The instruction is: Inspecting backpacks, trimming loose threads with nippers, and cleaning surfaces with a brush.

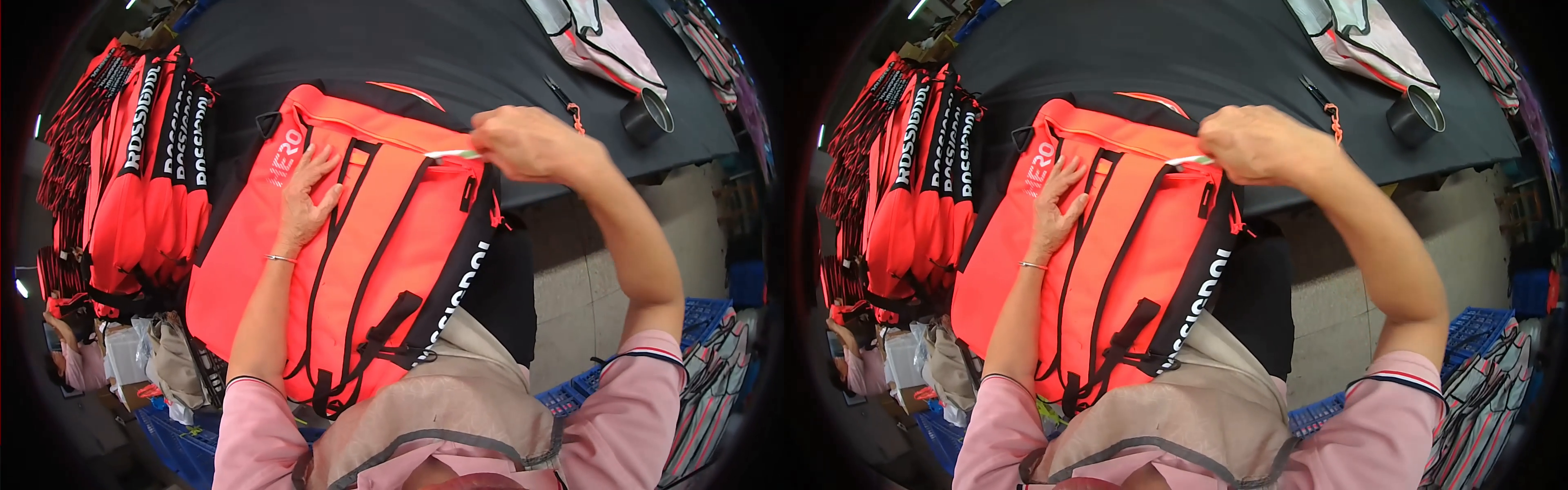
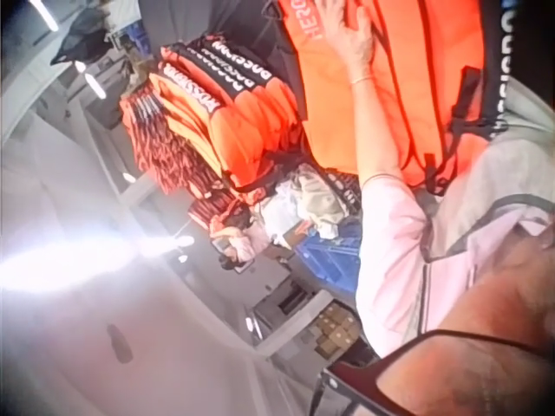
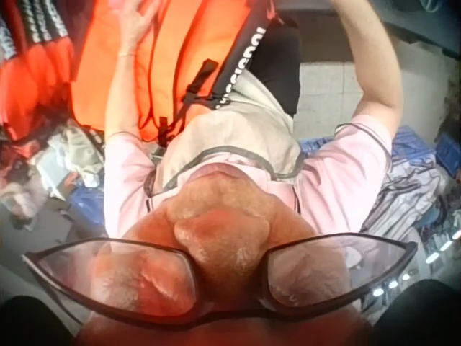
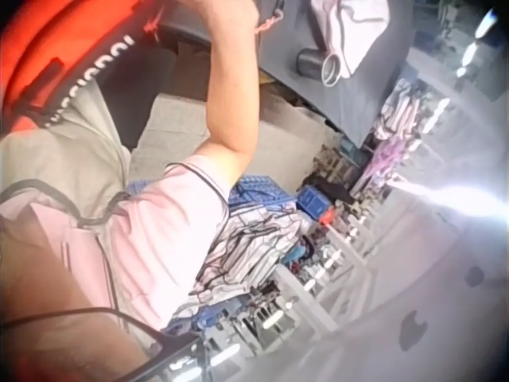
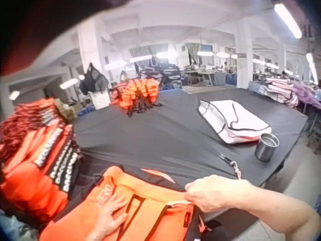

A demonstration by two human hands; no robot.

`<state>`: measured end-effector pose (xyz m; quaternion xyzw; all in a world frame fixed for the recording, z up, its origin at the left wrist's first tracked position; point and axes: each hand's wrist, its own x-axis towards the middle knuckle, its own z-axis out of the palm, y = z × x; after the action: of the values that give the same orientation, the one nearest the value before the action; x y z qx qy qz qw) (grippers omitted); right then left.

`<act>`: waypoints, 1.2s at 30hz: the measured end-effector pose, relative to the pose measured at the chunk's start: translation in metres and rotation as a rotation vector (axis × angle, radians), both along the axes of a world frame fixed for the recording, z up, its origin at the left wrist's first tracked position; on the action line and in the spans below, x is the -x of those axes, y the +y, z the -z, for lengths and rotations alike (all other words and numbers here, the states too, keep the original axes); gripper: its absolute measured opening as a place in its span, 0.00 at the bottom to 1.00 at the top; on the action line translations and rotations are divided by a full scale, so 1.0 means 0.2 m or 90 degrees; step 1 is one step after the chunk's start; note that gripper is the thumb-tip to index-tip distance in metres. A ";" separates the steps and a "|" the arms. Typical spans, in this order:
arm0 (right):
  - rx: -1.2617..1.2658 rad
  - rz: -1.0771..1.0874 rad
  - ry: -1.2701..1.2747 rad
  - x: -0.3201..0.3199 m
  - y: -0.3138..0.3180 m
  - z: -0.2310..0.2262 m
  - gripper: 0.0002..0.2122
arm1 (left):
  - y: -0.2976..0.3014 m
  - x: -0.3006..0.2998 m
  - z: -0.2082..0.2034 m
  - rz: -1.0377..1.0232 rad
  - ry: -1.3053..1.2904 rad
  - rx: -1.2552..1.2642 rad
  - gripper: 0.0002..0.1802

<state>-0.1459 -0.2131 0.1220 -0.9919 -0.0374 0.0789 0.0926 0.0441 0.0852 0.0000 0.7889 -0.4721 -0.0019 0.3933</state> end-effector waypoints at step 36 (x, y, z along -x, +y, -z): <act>-0.506 0.437 -0.290 0.75 0.00 0.40 0.10 | 0.45 -0.23 -0.22 -0.389 -0.375 -0.159 0.29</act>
<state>-0.2958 -0.2121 0.0416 -0.8280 0.2414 -0.1914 0.4685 0.0894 0.1758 0.0431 0.9007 -0.3051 0.2825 0.1263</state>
